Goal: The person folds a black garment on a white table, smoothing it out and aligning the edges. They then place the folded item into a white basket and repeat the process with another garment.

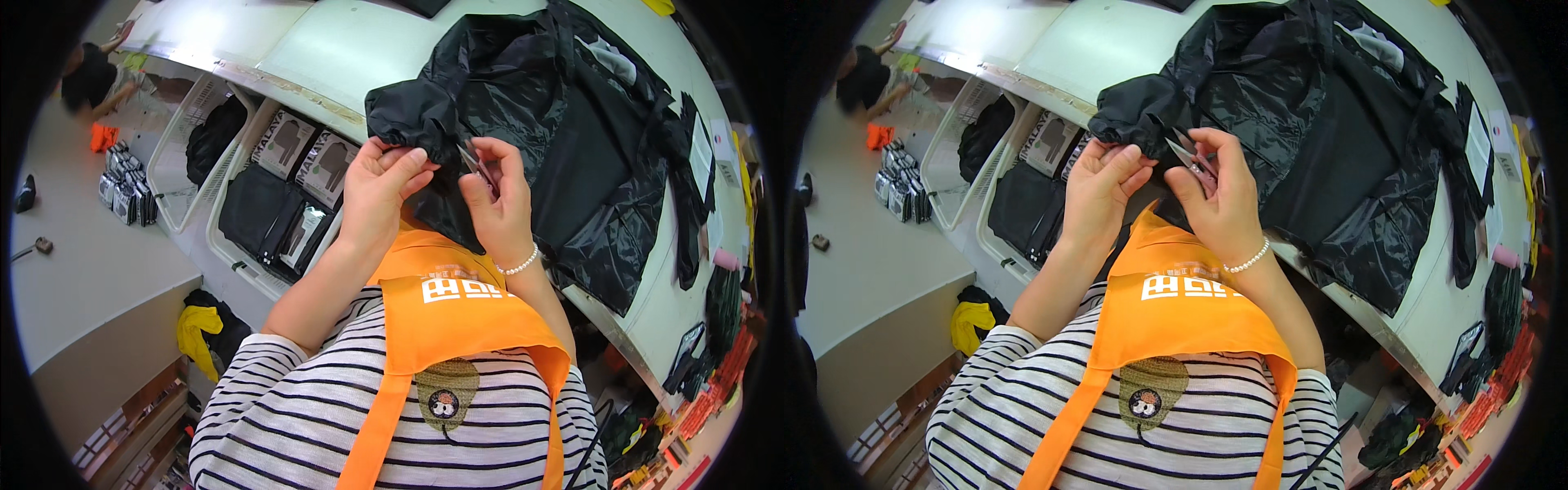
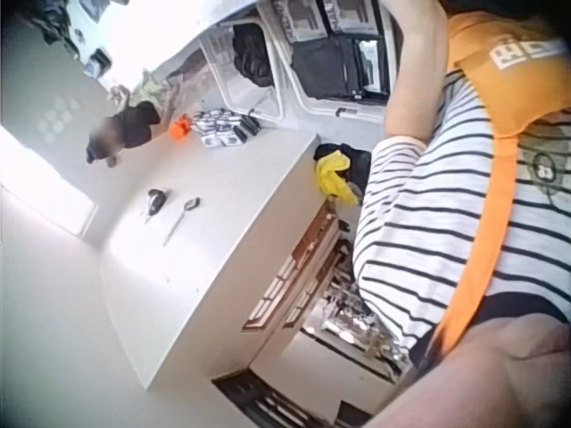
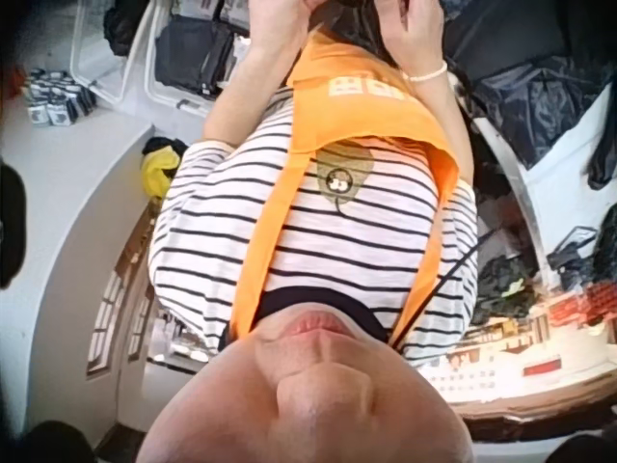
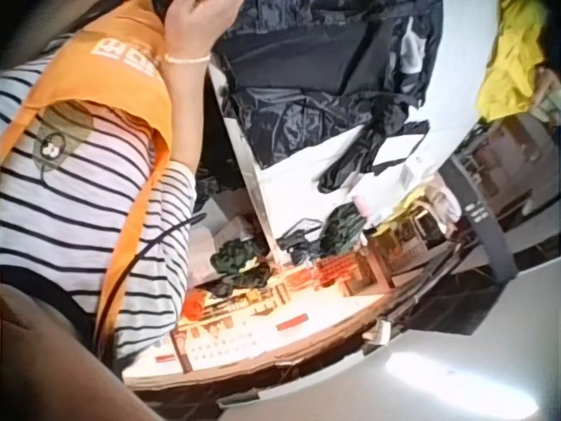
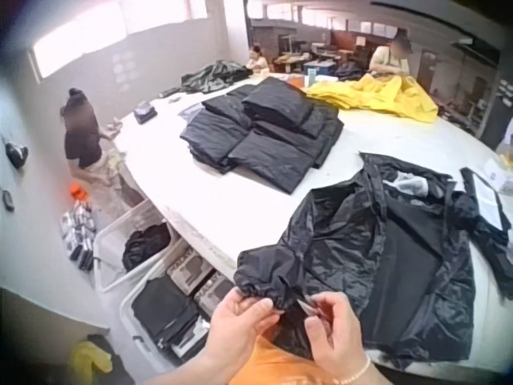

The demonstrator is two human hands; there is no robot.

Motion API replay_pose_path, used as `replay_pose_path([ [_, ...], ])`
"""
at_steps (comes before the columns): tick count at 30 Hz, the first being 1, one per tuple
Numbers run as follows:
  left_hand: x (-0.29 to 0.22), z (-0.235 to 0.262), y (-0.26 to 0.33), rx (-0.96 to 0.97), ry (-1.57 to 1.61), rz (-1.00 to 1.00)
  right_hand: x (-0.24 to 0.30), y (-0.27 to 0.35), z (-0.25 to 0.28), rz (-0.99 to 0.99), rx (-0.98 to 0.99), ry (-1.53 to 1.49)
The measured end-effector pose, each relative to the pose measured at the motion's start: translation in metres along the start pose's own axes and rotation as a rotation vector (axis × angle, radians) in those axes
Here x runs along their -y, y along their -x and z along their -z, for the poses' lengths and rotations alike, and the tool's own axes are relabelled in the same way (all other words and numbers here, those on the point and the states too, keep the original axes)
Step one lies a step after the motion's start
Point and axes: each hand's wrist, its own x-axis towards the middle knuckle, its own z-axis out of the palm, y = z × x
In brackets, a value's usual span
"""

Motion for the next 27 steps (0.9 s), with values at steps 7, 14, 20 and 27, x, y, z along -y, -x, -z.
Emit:
replay_pose_path([
  [7,0.004,-0.022,-0.002,0.044,0.026,-0.021,-0.001,0.009,0.017,0.125,-0.028,0.344],
  [14,0.006,-0.028,-0.003,0.1,0.034,0.007,0.003,0.006,0.017,0.167,-0.076,0.349],
  [20,0.006,-0.028,-0.001,0.105,0.016,0.022,0.002,0.007,0.015,0.186,-0.095,0.324],
  [27,0.017,-0.014,-0.006,0.186,0.137,0.005,-0.009,-0.005,0.015,-0.062,-0.171,-0.054],
])
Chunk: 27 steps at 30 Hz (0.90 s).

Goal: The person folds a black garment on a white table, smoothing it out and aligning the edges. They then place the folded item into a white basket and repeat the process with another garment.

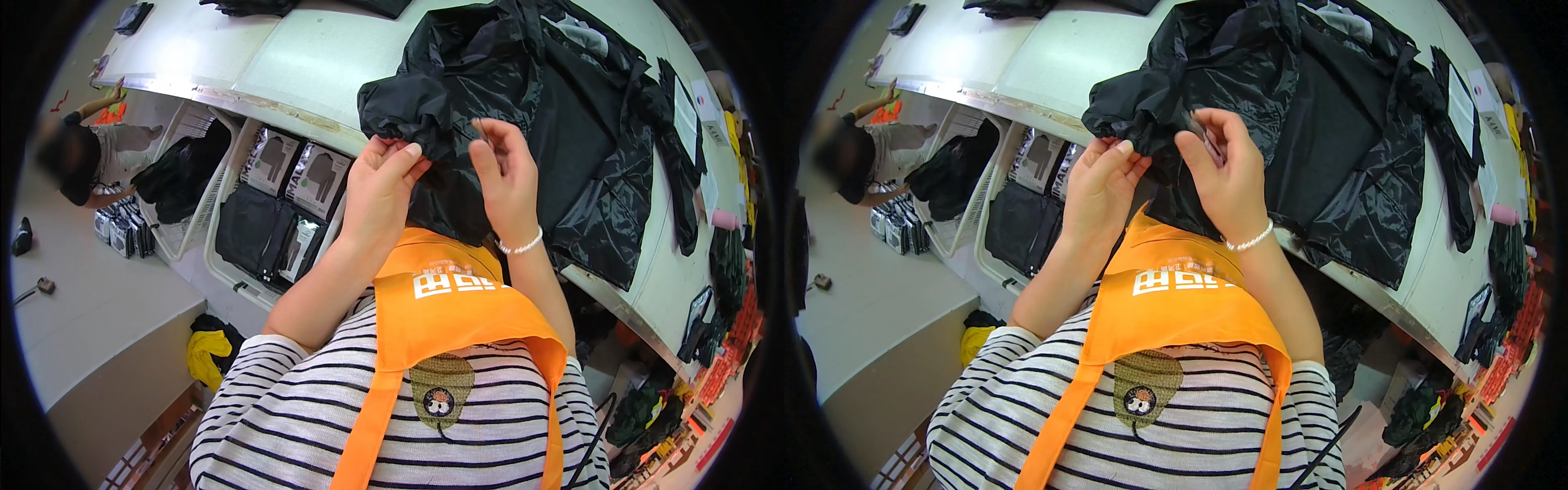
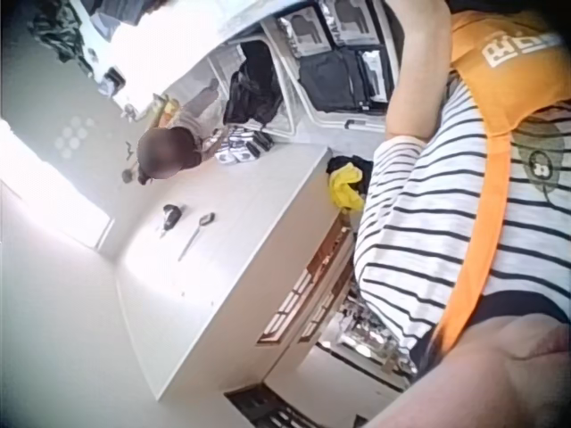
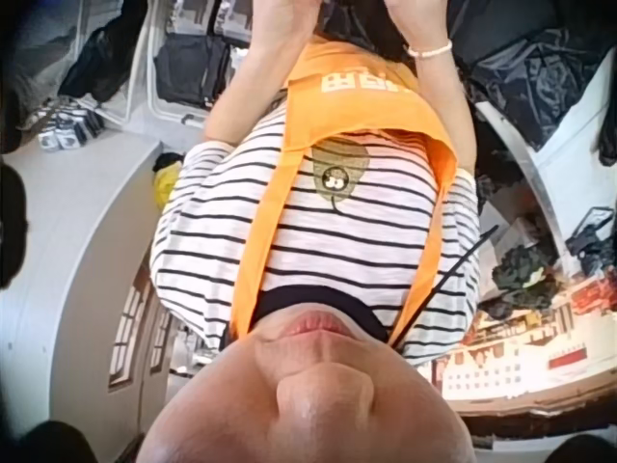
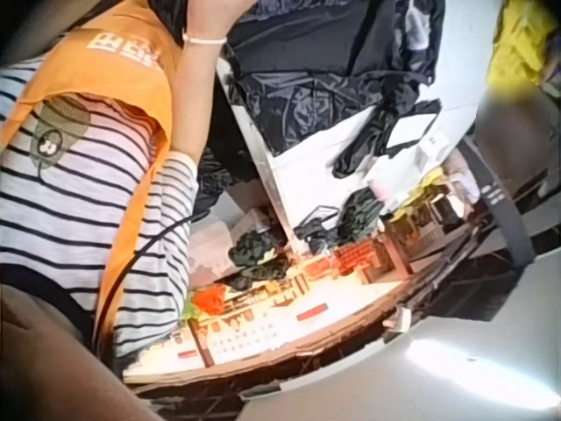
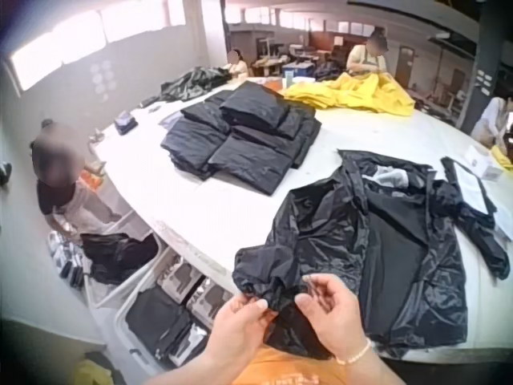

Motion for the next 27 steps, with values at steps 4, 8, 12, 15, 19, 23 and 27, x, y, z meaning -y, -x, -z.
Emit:
replay_pose_path([
  [4,0.001,0.006,0.001,0.031,0.028,0.033,-0.018,-0.018,-0.004,-0.086,0.097,-0.008],
  [8,0.001,0.009,-0.002,0.004,0.124,0.034,-0.05,-0.027,-0.004,-0.259,0.071,-0.153],
  [12,0.007,0.045,-0.003,0.014,0.389,0.196,-0.065,-0.026,0.001,-0.614,0.259,-0.457],
  [15,0.023,0.071,0.005,-0.131,0.454,0.303,-0.048,-0.022,-0.002,-0.504,0.169,-0.462],
  [19,0.033,0.084,0.023,-0.201,0.277,0.413,-0.042,-0.022,0.013,-0.496,0.281,-0.533],
  [23,0.018,0.109,0.007,-0.374,-0.485,-0.083,-0.037,-0.02,0.024,-0.505,0.312,-0.514],
  [27,-0.028,0.049,-0.028,0.163,-0.924,-0.337,-0.028,-0.017,0.025,-0.524,0.413,-0.397],
])
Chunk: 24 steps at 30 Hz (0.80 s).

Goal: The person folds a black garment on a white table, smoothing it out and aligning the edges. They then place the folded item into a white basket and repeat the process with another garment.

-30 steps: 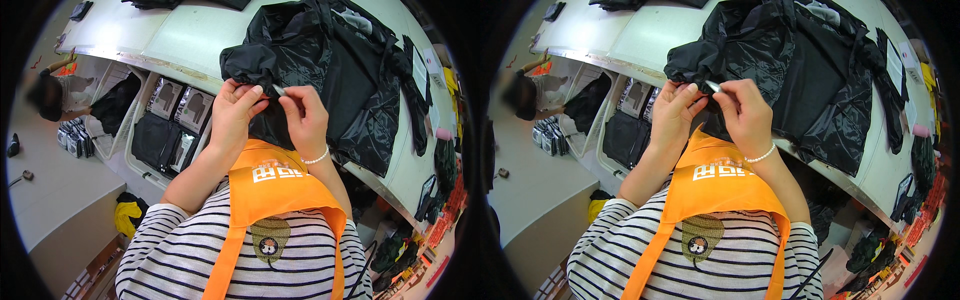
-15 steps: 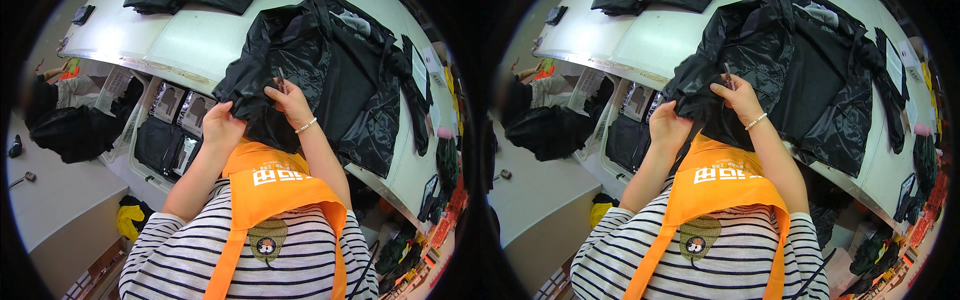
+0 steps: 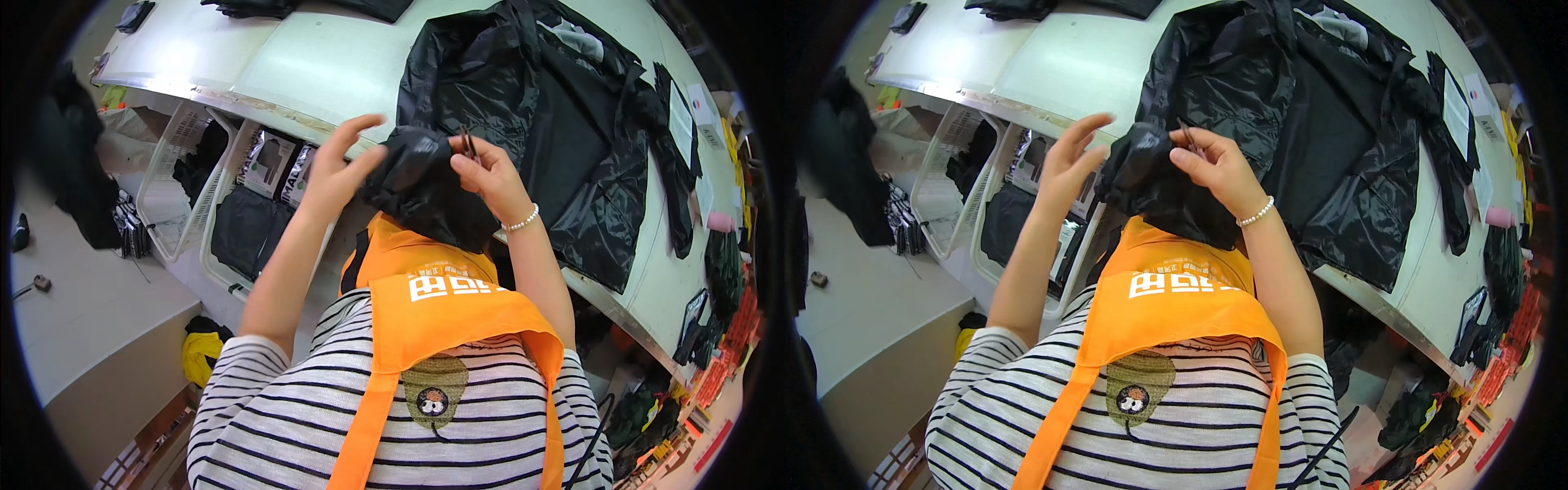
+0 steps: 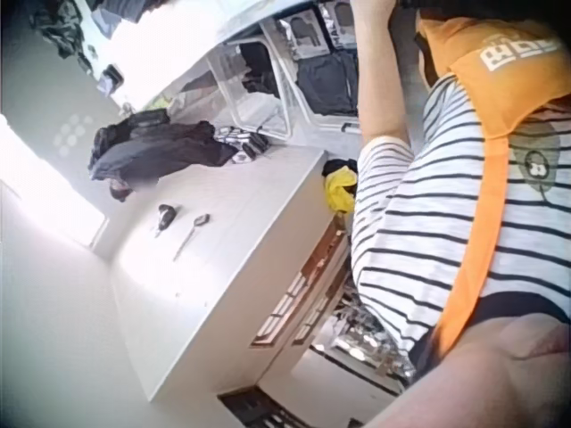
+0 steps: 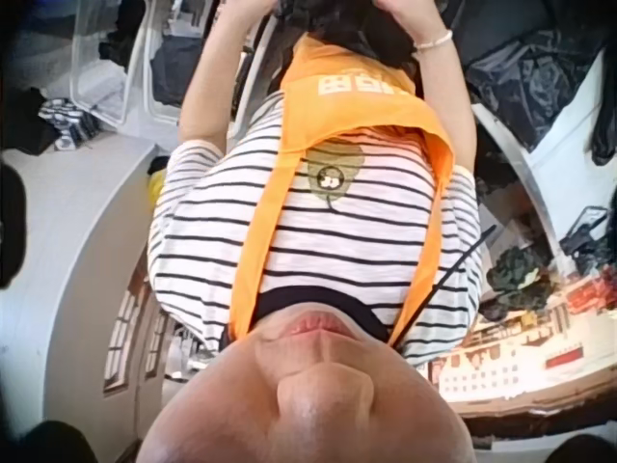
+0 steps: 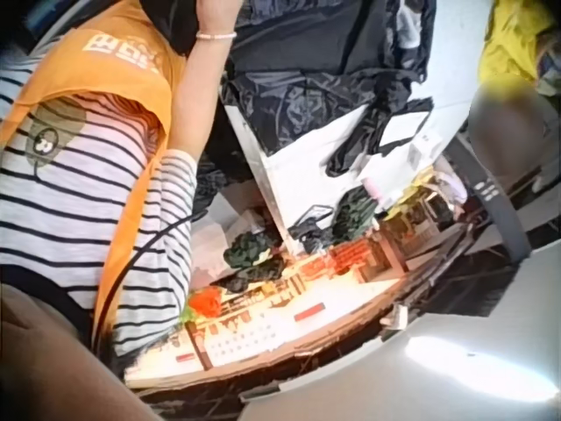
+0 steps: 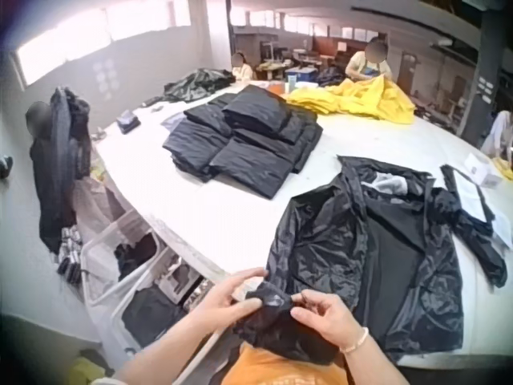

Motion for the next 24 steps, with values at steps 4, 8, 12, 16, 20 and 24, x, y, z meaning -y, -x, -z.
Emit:
replay_pose_path([
  [4,-0.006,-0.007,-0.031,0.439,-0.247,-0.064,-0.001,0.0,-0.005,0.382,-0.073,0.429],
  [8,-0.015,-0.027,-0.022,0.118,-0.408,-0.475,0.012,0.014,-0.014,0.679,-0.354,0.875],
  [12,-0.012,-0.037,-0.02,-0.191,-0.514,-0.829,0.002,0.017,-0.014,1.042,-0.495,0.935],
  [16,-0.015,-0.039,-0.021,-0.189,-0.504,-0.814,0.003,0.019,-0.011,1.089,-0.496,0.932],
  [20,-0.023,-0.041,-0.024,-0.107,-0.437,-0.776,0.003,0.022,-0.011,0.987,-0.522,0.875],
  [24,-0.034,-0.048,-0.023,-0.025,-0.347,-0.631,0.009,0.02,-0.012,0.72,-0.451,0.812],
])
